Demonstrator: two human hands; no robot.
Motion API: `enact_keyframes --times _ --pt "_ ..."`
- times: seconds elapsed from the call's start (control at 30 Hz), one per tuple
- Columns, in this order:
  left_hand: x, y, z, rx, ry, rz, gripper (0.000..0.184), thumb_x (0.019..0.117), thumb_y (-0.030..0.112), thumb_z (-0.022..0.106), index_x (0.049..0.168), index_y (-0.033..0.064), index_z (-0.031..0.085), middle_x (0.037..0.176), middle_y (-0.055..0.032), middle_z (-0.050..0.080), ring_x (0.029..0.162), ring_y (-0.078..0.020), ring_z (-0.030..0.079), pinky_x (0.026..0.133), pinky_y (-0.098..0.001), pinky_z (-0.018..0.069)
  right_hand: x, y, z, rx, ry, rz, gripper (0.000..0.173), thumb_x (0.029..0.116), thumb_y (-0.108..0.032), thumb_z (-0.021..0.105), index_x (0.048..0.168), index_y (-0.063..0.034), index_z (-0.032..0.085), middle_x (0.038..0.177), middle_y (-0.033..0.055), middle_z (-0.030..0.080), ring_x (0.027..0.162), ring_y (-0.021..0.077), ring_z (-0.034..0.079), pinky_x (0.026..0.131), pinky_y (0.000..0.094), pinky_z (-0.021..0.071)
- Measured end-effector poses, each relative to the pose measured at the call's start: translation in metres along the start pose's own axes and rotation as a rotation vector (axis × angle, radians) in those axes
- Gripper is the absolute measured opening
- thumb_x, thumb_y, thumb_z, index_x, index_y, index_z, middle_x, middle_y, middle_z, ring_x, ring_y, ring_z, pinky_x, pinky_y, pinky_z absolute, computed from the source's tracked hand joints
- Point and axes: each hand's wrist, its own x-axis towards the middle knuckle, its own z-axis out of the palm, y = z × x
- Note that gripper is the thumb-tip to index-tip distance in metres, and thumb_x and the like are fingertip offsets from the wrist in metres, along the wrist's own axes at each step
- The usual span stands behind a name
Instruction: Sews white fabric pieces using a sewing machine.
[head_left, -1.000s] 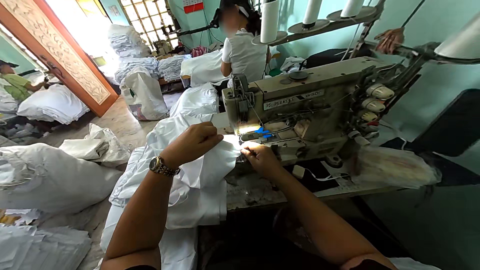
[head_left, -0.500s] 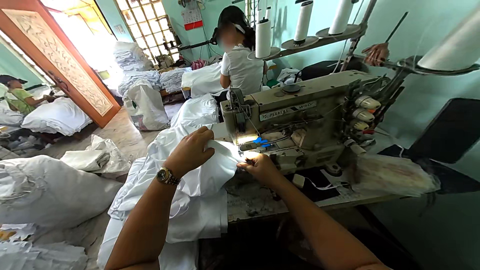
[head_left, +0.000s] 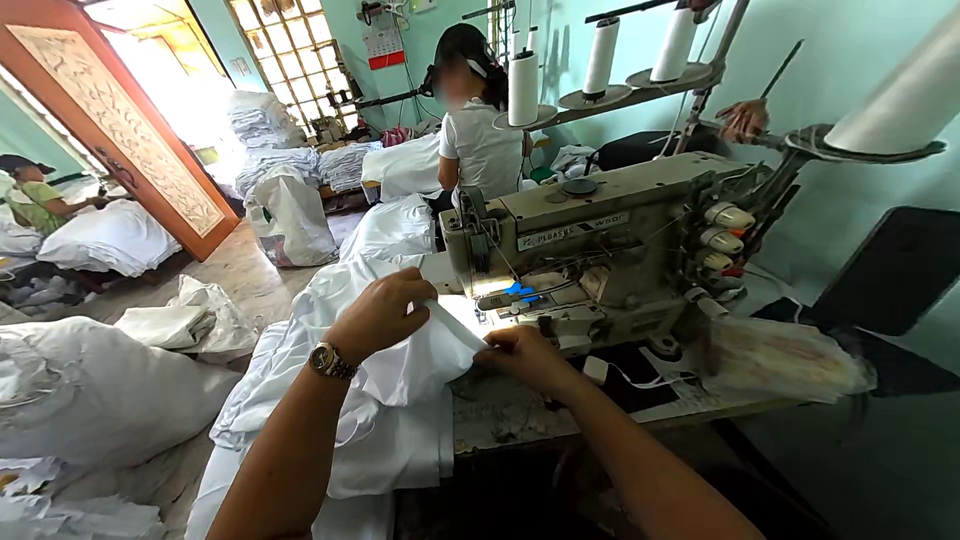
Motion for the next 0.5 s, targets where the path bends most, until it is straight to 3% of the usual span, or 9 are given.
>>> enact_keyframes --times 0.07,0.17,0.27,0.33,0.4,0.5 --pt "-0.002 0.004 0.0 -0.088 -0.157 0.034 0.02 0.0905 0.024 0.067 0.103 0.0107 0.075 0.093 -0.0056 0.068 0.085 -0.0177 0.065 0.074 -0.041 0.0555 -0.012 -0.011 0.001 0.045 -0.031 -0.059 0.027 0.093 -0.031 0.074 0.093 -0.0041 0.075 0.083 0.0014 0.067 0.071 0.0023 0.057 0.067 0.0207 0.0488" --pt "-0.001 0.019 -0.001 -0.163 -0.399 0.07 0.042 0.0881 0.05 0.074 0.107 0.013 0.076 0.096 -0.0066 0.066 0.09 -0.0178 0.063 0.079 -0.0404 0.0533 -0.022 -0.018 0.001 0.057 -0.058 -0.146 0.028 0.0949 -0.032 0.072 0.093 -0.0047 0.077 0.089 0.0026 0.069 0.073 0.0005 0.058 0.067 0.017 0.0492" --pt "0.005 0.027 -0.005 -0.234 -0.444 0.167 0.033 0.0962 0.04 0.068 0.092 0.007 0.075 0.092 -0.0053 0.062 0.079 -0.0098 0.056 0.069 -0.0265 0.0471 -0.017 -0.017 -0.002 0.063 -0.055 -0.144 0.025 0.0944 -0.031 0.073 0.097 -0.0059 0.077 0.088 0.0014 0.07 0.071 -0.0008 0.059 0.065 0.0159 0.05" --pt "0.009 0.028 -0.013 -0.321 -0.399 0.249 0.028 0.0986 0.029 0.066 0.086 0.004 0.071 0.091 -0.0039 0.062 0.077 -0.0049 0.055 0.067 -0.0191 0.0463 -0.003 -0.008 -0.003 -0.017 0.0 -0.088 0.026 0.0951 -0.029 0.071 0.108 -0.0069 0.076 0.091 0.0046 0.072 0.074 0.0071 0.061 0.071 0.0268 0.0528" --pt "0.013 0.028 -0.02 -0.271 -0.318 0.257 0.026 0.0986 0.024 0.064 0.084 0.0039 0.071 0.09 -0.0039 0.064 0.078 -0.0066 0.059 0.069 -0.0221 0.0504 0.012 0.006 -0.002 -0.124 0.058 0.025 0.027 0.0962 -0.026 0.068 0.107 -0.003 0.075 0.095 0.0124 0.072 0.087 0.0214 0.068 0.084 0.0453 0.0553" --pt "0.018 0.027 -0.03 -0.085 -0.239 0.2 0.023 0.0991 0.025 0.063 0.086 0.0071 0.07 0.091 -0.0034 0.065 0.079 -0.0114 0.061 0.07 -0.0301 0.0531 0.021 0.011 -0.001 -0.158 0.084 0.12 0.024 0.0961 -0.025 0.069 0.094 -0.0017 0.071 0.083 0.01 0.066 0.077 0.0199 0.062 0.076 0.0445 0.0515"
